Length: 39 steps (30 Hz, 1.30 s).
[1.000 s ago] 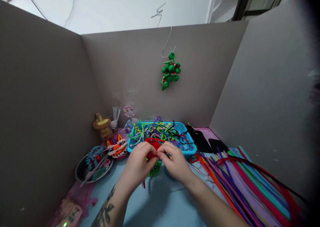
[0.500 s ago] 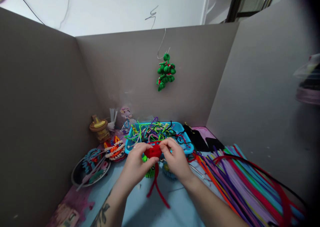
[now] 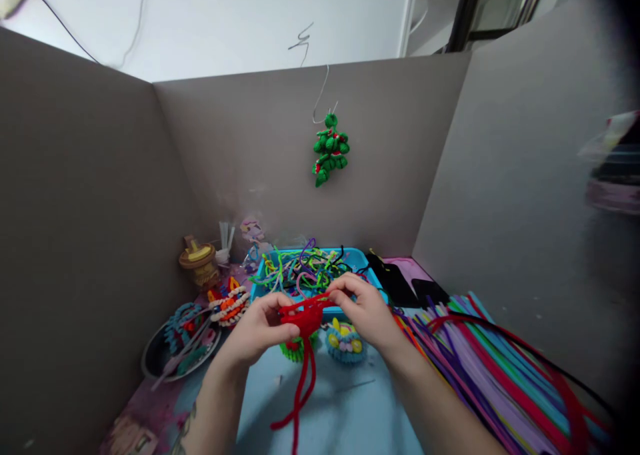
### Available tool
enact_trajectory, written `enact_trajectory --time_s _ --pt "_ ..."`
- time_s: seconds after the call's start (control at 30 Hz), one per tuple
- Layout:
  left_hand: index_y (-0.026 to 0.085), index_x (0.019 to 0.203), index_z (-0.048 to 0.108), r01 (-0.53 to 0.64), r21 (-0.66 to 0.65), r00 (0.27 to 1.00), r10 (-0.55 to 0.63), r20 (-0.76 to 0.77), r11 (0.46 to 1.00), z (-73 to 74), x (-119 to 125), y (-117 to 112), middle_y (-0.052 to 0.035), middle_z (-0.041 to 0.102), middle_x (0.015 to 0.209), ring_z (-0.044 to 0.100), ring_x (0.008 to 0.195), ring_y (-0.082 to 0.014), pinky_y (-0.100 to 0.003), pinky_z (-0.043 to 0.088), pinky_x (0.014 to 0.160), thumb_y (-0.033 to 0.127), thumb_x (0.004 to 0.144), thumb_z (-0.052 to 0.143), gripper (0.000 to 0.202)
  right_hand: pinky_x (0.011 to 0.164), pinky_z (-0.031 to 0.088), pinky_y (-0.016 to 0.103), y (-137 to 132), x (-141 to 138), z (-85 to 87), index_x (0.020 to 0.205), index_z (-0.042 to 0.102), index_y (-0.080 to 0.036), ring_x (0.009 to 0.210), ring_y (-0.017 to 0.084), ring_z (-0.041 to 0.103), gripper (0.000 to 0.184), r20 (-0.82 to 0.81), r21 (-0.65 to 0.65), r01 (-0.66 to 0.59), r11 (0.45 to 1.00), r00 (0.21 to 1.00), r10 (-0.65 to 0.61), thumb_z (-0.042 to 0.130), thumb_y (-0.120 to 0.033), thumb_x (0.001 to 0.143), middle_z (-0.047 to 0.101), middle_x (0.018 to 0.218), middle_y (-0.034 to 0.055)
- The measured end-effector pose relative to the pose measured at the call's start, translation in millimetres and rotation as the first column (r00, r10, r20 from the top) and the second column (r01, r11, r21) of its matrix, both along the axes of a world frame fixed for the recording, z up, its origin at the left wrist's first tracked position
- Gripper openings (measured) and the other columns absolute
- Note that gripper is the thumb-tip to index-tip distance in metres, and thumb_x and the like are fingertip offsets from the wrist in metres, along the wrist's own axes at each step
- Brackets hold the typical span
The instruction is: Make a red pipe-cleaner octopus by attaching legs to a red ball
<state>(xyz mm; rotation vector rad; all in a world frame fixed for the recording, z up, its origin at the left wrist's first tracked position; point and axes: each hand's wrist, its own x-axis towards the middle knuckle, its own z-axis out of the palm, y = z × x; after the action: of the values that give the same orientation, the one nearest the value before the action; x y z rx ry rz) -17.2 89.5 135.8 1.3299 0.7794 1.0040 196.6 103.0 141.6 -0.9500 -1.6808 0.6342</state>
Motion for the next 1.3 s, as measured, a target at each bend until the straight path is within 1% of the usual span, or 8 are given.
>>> enact_trajectory --time_s 0.2,0.4,0.67,0.83,1.0,1.1,1.2,1.3 --pt "0.016 0.072 0.053 0.029 0.000 0.999 -0.029 0.040 1.000 -4.2 -3.5 1.9 0.0019 0.058 0.069 0.054 0.061 -0.0102 -0.022 0.041 0.057 0.027 0.056 0.083 0.036 0.058 0.043 0.024 2.1 0.1 -4.2 0.074 0.058 -0.018 0.063 0.013 0.052 0.012 -0.073 -0.158 -0.132 0.979 0.990 0.122 0.053 -0.025 0.082 0.056 0.067 -0.0013" --pt "0.016 0.077 0.053 0.042 -0.004 0.996 -0.042 -0.077 0.999 0.1 -4.9 1.4 0.0031 0.054 0.071 0.050 0.062 -0.0092 -0.021 0.039 0.059 0.028 0.059 0.081 0.035 0.080 0.044 0.031 -8.6 -2.3 7.2 0.080 0.068 -0.020 0.086 0.018 0.059 0.012 0.132 -0.009 -0.152 0.988 0.980 0.152 0.058 -0.013 0.078 0.065 0.086 0.0036" --pt "0.018 0.092 0.057 0.049 0.261 0.924 0.055 -0.378 0.964 13.4 5.2 -7.5 -0.0002 0.058 0.087 0.054 0.082 -0.0145 -0.026 0.043 0.075 0.021 0.069 0.070 0.026 0.069 0.043 0.028 -14.4 -18.5 -0.3 0.071 0.066 -0.019 0.073 0.016 0.058 0.016 0.252 -0.005 -0.102 0.995 0.963 0.100 0.056 -0.011 0.081 0.064 0.072 0.0011" --pt "0.016 0.085 0.065 -0.007 0.255 0.852 0.140 -0.504 0.967 14.8 14.2 -8.4 -0.0012 0.064 0.080 0.056 0.074 -0.0155 -0.025 0.044 0.066 0.018 0.071 0.065 0.015 0.073 0.045 0.028 -11.9 -20.3 -7.0 0.082 0.067 -0.020 0.080 0.017 0.061 0.012 0.121 0.009 -0.097 0.995 0.988 0.095 0.056 -0.018 0.084 0.067 0.081 0.0029" --pt "0.014 0.082 0.063 -0.134 0.060 0.970 0.144 -0.198 0.989 8.3 1.7 1.3 -0.0022 0.067 0.076 0.060 0.070 -0.0154 -0.025 0.045 0.067 0.028 0.065 0.075 0.025 0.078 0.047 0.031 -1.7 9.1 -1.8 0.089 0.065 -0.020 0.087 0.019 0.061 0.027 -0.231 -0.010 0.147 0.989 0.962 -0.145 0.043 -0.035 0.093 0.066 0.089 0.0062" --pt "0.014 0.083 0.062 -0.107 -0.048 0.994 0.106 -0.008 0.993 4.0 -1.7 4.6 -0.0018 0.067 0.072 0.059 0.064 -0.0133 -0.023 0.045 0.063 0.034 0.061 0.080 0.035 0.082 0.046 0.032 -3.4 11.8 2.8 0.096 0.065 -0.022 0.093 0.020 0.060 0.015 -0.142 0.015 0.009 1.000 0.990 -0.007 0.056 -0.026 0.084 0.065 0.097 0.0053" --pt "0.013 0.083 0.063 -0.057 -0.058 0.997 0.060 0.048 0.997 -0.7 1.5 5.5 -0.0024 0.066 0.072 0.057 0.063 -0.0121 -0.022 0.043 0.062 0.038 0.062 0.080 0.037 0.089 0.044 0.032 -11.8 -1.3 6.3 0.105 0.063 -0.023 0.102 0.020 0.057 0.034 -0.005 0.026 -0.157 0.987 0.988 0.157 0.062 -0.012 0.073 0.062 0.107 0.0050" --pt "0.012 0.083 0.064 -0.037 -0.040 0.998 0.038 0.039 0.999 -3.9 8.2 4.7 -0.0012 0.063 0.069 0.053 0.060 -0.0105 -0.021 0.040 0.059 0.043 0.066 0.076 0.037 0.080 0.045 0.029 -17.8 -13.3 7.3 0.092 0.066 -0.021 0.088 0.018 0.059 0.020 -0.009 0.012 -0.157 0.988 0.988 0.157 0.059 -0.011 0.075 0.064 0.090 0.0035"
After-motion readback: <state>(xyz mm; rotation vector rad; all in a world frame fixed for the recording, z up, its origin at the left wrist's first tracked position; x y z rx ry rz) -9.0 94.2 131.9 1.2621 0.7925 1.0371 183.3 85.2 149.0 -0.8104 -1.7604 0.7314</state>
